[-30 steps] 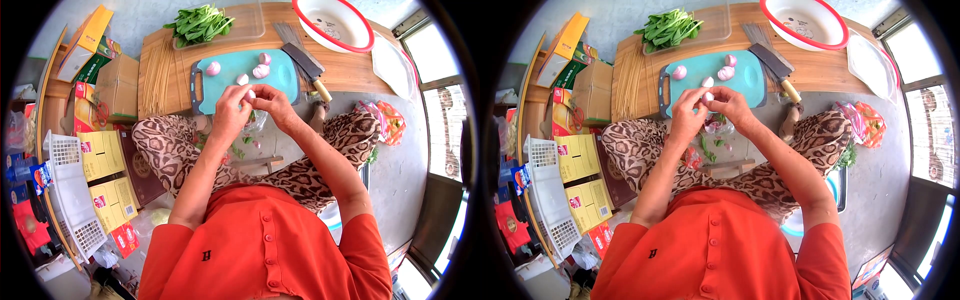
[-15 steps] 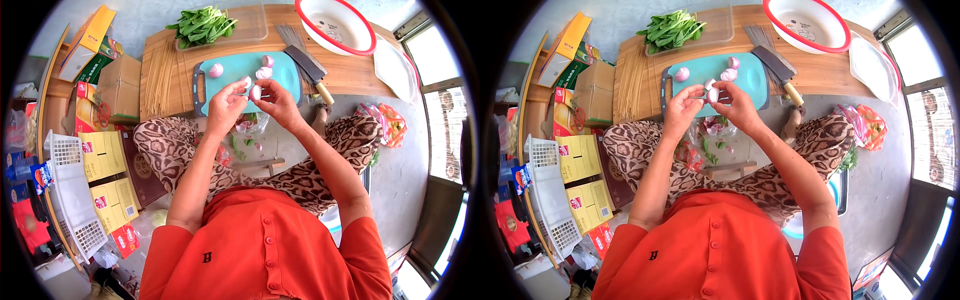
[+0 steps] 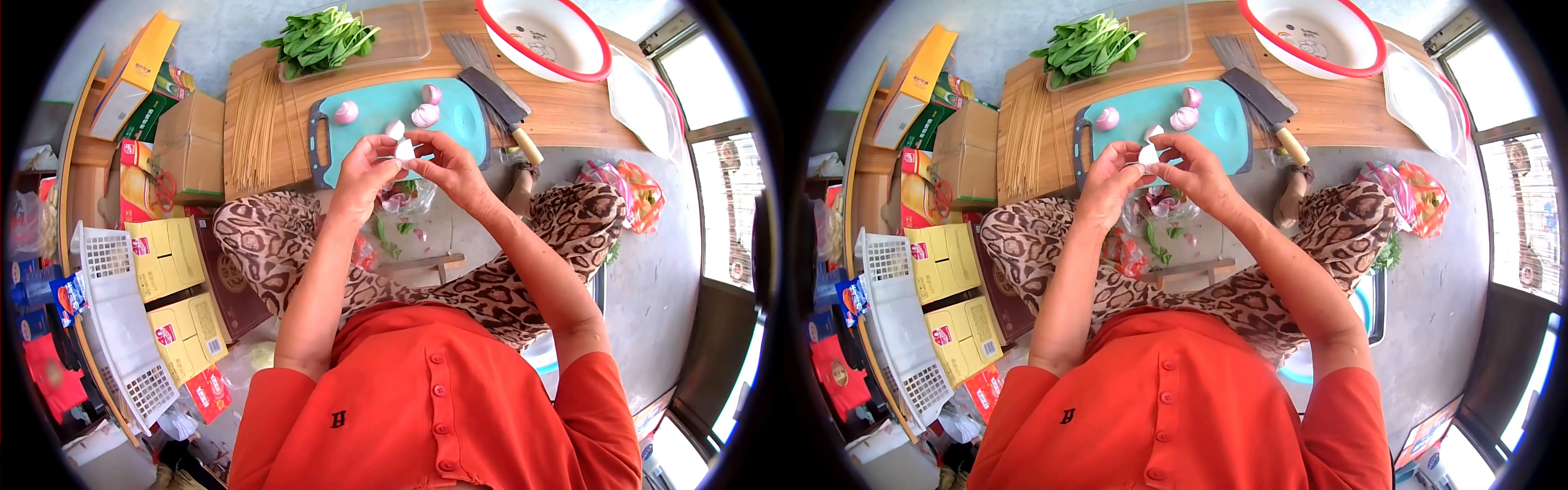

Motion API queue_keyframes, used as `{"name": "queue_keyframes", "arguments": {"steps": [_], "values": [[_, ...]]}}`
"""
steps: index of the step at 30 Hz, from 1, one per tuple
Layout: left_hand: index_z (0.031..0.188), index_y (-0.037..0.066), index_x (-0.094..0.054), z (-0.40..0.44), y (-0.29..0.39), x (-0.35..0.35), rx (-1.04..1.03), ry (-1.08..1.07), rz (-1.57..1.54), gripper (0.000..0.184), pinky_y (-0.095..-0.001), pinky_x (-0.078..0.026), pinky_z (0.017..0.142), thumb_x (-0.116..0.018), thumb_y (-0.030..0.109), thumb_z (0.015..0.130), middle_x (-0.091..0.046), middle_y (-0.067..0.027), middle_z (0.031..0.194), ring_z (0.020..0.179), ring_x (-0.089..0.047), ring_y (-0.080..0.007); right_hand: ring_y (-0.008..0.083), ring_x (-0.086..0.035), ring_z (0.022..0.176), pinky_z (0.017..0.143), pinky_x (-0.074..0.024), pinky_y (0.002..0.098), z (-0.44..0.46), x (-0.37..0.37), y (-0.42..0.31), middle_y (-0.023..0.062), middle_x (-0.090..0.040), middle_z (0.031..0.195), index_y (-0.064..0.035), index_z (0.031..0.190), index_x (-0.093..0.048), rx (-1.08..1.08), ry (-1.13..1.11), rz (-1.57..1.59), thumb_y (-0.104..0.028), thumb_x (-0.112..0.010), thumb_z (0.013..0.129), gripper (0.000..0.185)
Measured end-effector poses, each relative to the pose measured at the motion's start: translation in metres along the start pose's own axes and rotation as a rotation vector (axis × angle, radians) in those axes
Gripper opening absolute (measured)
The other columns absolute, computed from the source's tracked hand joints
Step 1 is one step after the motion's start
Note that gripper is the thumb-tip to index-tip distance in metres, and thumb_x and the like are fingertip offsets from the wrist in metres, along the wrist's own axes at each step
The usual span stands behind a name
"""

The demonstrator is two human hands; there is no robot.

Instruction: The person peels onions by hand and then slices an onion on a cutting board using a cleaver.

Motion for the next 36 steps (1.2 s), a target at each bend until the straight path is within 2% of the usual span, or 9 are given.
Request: {"name": "queue_keyframes", "arguments": {"steps": [7,11,14,16,18,20,28,30,36], "values": [[0.113,0.0,-0.053,-0.005,0.004,-0.01,-0.267,0.006,0.163,0.033,-0.0251,-0.053,0.08,-0.062,-0.006,0.082,-0.061,-0.006,0.107,0.097,-0.062,-0.0129,0.0125,-0.062,0.096,0.082,-0.0529,0.0279,0.0,0.004,0.01,0.005,-0.065,0.106,-0.002,0.12,-0.059,-0.054,-0.011,0.196,-0.005,-0.069,0.089,0.033],[0.114,0.0,-0.054,-0.007,-0.001,-0.011,-0.256,0.008,0.188,0.032,-0.0262,-0.053,0.081,-0.06,-0.006,0.083,-0.062,-0.0072,0.108,0.097,-0.062,-0.0134,0.0117,-0.06,0.103,0.092,-0.0493,0.0282,-0.006,0.006,0.01,0.0023,-0.063,0.11,-0.002,0.12,-0.059,-0.09,-0.011,0.201,-0.003,-0.066,0.091,0.029],[0.119,0.0,-0.052,0.002,-0.024,0.005,-0.027,0.06,-0.059,0.031,-0.032,-0.052,0.089,-0.057,-0.001,0.088,-0.06,-0.0111,0.112,0.102,-0.062,-0.0197,0.012,-0.062,0.098,0.079,-0.0529,0.0273,-0.008,0.015,0.018,0.0048,-0.064,0.109,-0.0021,0.118,-0.06,-0.12,0.019,0.219,-0.003,-0.069,0.088,0.031],[0.121,-0.001,-0.052,0.007,-0.046,0.019,0.199,0.062,-0.401,0.031,-0.0353,-0.054,0.088,-0.055,0.002,0.09,-0.061,-0.0136,0.115,0.101,-0.062,-0.0247,0.0137,-0.063,0.097,0.079,-0.0532,0.0296,-0.006,0.034,0.013,0.0055,-0.065,0.11,-0.003,0.117,-0.06,-0.132,0.084,-0.182,-0.005,-0.07,0.087,0.032],[0.121,0.0,-0.055,0.011,-0.06,0.029,0.226,0.081,-0.396,0.031,-0.0354,-0.054,0.088,-0.057,0.005,0.09,-0.064,-0.0143,0.111,0.098,-0.064,-0.0255,0.0288,-0.063,0.099,0.082,-0.0529,0.0359,0.001,0.072,0.004,0.0128,-0.063,0.11,-0.0053,0.117,-0.061,0.133,0.175,-0.703,-0.006,-0.071,0.082,0.037],[0.121,0.0,-0.056,0.014,-0.064,0.036,0.218,0.06,-0.405,0.031,-0.0344,-0.054,0.088,-0.057,0.004,0.09,-0.064,-0.0139,0.111,0.098,-0.064,-0.0247,0.0385,-0.058,0.108,0.091,-0.0488,0.0443,0.007,0.123,0.026,0.0166,-0.059,0.119,-0.006,0.119,-0.059,0.108,0.312,-0.983,-0.007,-0.069,0.079,0.041],[0.127,-0.001,-0.054,0.039,-0.068,0.064,0.159,0.096,0.102,0.037,-0.0313,-0.054,0.084,-0.058,0.003,0.091,-0.062,-0.009,0.113,0.099,-0.062,-0.0183,0.0379,-0.056,0.115,0.092,-0.048,0.0473,0.012,0.187,0.067,0.0178,-0.057,0.125,-0.0116,0.128,-0.055,-0.301,0.259,-1.321,-0.014,-0.067,0.079,0.05],[0.116,0.0,-0.063,0.046,-0.07,0.075,0.101,0.175,0.323,0.03,-0.0288,-0.054,0.074,-0.067,0.007,0.087,-0.065,-0.0077,0.109,0.09,-0.064,-0.0151,0.0389,-0.058,0.112,0.089,-0.0488,0.049,0.017,0.188,0.066,0.0185,-0.058,0.122,-0.0123,0.128,-0.054,-0.339,0.259,-1.353,-0.014,-0.067,0.08,0.05],[0.099,0.002,-0.064,0.069,-0.081,0.098,-0.009,0.285,0.723,0.026,-0.0311,-0.053,0.074,-0.074,0.014,0.079,-0.068,-0.0088,0.095,0.08,-0.066,-0.0154,0.0402,-0.062,0.105,0.086,-0.0493,0.0492,0.028,0.197,0.07,0.0208,-0.065,0.11,-0.0113,0.126,-0.054,-0.321,0.245,-1.351,-0.016,-0.064,0.079,0.048]]}}
Point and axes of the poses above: each hand's wrist, its own z-axis towards the middle knuckle, its own x-axis out of the back of the hand, y = z × x, the point moved 5 cm from there along z, towards the middle knuckle
